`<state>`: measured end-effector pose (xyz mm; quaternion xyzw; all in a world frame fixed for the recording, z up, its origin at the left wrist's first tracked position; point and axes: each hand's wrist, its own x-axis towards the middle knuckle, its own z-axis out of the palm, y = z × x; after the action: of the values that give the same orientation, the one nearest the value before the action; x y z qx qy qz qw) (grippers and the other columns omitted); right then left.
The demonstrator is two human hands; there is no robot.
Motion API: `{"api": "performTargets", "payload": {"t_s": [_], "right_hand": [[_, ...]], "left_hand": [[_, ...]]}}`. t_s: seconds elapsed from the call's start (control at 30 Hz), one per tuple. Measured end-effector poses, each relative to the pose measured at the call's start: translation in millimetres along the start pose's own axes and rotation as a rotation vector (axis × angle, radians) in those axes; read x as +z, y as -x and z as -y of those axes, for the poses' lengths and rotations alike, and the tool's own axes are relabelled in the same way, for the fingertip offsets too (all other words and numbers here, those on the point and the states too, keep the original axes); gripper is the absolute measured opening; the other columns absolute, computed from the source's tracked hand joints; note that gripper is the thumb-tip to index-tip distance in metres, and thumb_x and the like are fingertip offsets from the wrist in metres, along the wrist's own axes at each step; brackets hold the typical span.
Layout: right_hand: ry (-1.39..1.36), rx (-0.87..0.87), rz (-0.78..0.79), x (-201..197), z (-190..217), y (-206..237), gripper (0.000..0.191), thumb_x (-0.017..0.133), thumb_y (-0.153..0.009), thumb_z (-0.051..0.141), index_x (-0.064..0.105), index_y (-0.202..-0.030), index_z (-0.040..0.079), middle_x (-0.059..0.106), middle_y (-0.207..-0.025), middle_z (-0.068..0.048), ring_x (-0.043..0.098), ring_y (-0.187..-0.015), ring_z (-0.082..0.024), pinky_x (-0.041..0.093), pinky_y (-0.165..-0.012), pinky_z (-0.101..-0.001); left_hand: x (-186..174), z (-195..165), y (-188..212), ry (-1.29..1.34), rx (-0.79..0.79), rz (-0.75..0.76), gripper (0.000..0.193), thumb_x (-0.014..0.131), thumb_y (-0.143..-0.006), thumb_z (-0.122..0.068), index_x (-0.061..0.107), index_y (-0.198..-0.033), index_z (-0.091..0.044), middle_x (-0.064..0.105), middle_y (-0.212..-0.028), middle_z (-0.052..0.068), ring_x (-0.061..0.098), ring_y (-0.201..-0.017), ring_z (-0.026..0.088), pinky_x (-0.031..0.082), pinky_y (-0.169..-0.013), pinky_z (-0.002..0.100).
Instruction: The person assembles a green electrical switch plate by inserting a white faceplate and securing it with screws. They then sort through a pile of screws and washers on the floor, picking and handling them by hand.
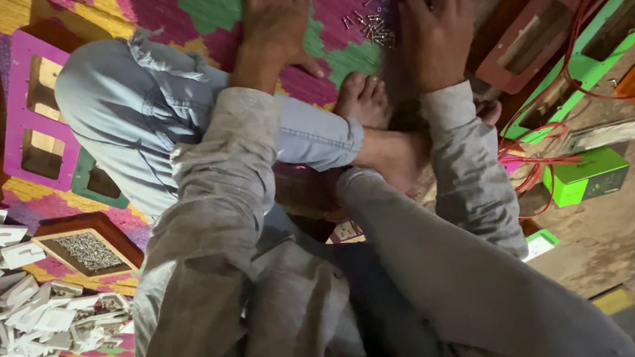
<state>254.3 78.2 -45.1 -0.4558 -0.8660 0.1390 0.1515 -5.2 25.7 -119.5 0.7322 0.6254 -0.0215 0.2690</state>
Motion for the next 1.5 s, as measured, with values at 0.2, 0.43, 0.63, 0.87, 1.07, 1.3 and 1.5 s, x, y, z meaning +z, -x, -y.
{"api": "performTargets", "payload": {"t_s": [0.2,0.43,0.63,0.87,1.07,1.3,1.5], "right_hand": [[-0.161,0.175,-0.05,-5.7,-3.0,-5.6,0.027,0.078,-0.104,0.006,0.074,-0.13,0.011,0.06,-0.126,-0.015,0.058,-0.116,-0.037,0.049,-0.102,-0.0489],[0.008,0.005,-0.006,-4.6,-9.2,-10.7,0.034,0.072,-0.098,0.003,0.071,-0.131,0.011,0.056,-0.135,-0.019,0.053,-0.124,-0.041,0.047,-0.105,-0.0503],[-0.017,0.102,0.024,2.2,-17.9,0.0,0.038,0.071,-0.101,0.005,0.073,-0.137,0.014,0.056,-0.136,-0.016,0.051,-0.125,-0.042,0.046,-0.106,-0.0516],[0.117,-0.039,0.032,4.2,-22.3,6.5,0.041,0.073,-0.102,0.008,0.07,-0.142,0.017,0.049,-0.153,-0.014,0.045,-0.143,-0.038,0.043,-0.116,-0.0507],[0.096,-0.013,0.049,2.7,-15.4,14.1,0.046,0.078,-0.101,0.015,0.069,-0.146,0.022,0.05,-0.153,-0.012,0.042,-0.143,-0.039,0.039,-0.116,-0.0551],[0.048,0.112,0.1,2.5,-4.4,4.8,0.051,0.076,-0.101,0.02,0.066,-0.151,0.024,0.048,-0.155,-0.01,0.038,-0.148,-0.038,0.035,-0.123,-0.0566],[0.155,0.003,0.214,6.3,0.0,-5.2,0.058,0.077,-0.098,0.028,0.061,-0.153,0.016,0.045,-0.154,-0.022,0.036,-0.143,-0.046,0.032,-0.112,-0.0612]], "left_hand": [[-2.6,-1.7,0.2,0.039,-0.04,0.133,0.15,0.098,-0.031,-0.063,0.035,-0.153,-0.003,0.047,-0.145,0.021,0.039,-0.137,0.043,0.023,-0.111,0.065],[-5.0,-1.3,0.7,0.034,-0.024,0.096,0.152,0.098,-0.031,-0.064,0.034,-0.152,0.001,0.046,-0.146,0.023,0.036,-0.138,0.044,0.02,-0.111,0.068],[-6.8,-2.4,1.4,0.039,-0.024,0.1,0.153,0.097,-0.032,-0.064,0.033,-0.155,0.0,0.045,-0.147,0.023,0.035,-0.139,0.044,0.018,-0.114,0.067],[-9.6,-3.9,0.2,0.027,-0.048,0.087,0.157,0.098,-0.03,-0.063,0.028,-0.156,-0.001,0.04,-0.151,0.023,0.029,-0.143,0.044,0.014,-0.115,0.064],[-11.8,-4.7,0.4,0.048,-0.059,0.108,0.158,0.098,-0.033,-0.063,0.024,-0.159,-0.003,0.037,-0.156,0.022,0.025,-0.147,0.044,0.011,-0.119,0.064],[-12.8,-6.0,-2.5,0.047,-0.073,0.108,0.161,0.098,-0.03,-0.063,0.022,-0.158,-0.002,0.034,-0.157,0.024,0.022,-0.147,0.046,0.007,-0.118,0.064],[-11.1,-5.3,-1.3,0.052,-0.068,0.102,0.162,0.098,-0.031,-0.063,0.021,-0.16,-0.002,0.032,-0.16,0.023,0.02,-0.149,0.046,0.006,-0.12,0.064]]}}
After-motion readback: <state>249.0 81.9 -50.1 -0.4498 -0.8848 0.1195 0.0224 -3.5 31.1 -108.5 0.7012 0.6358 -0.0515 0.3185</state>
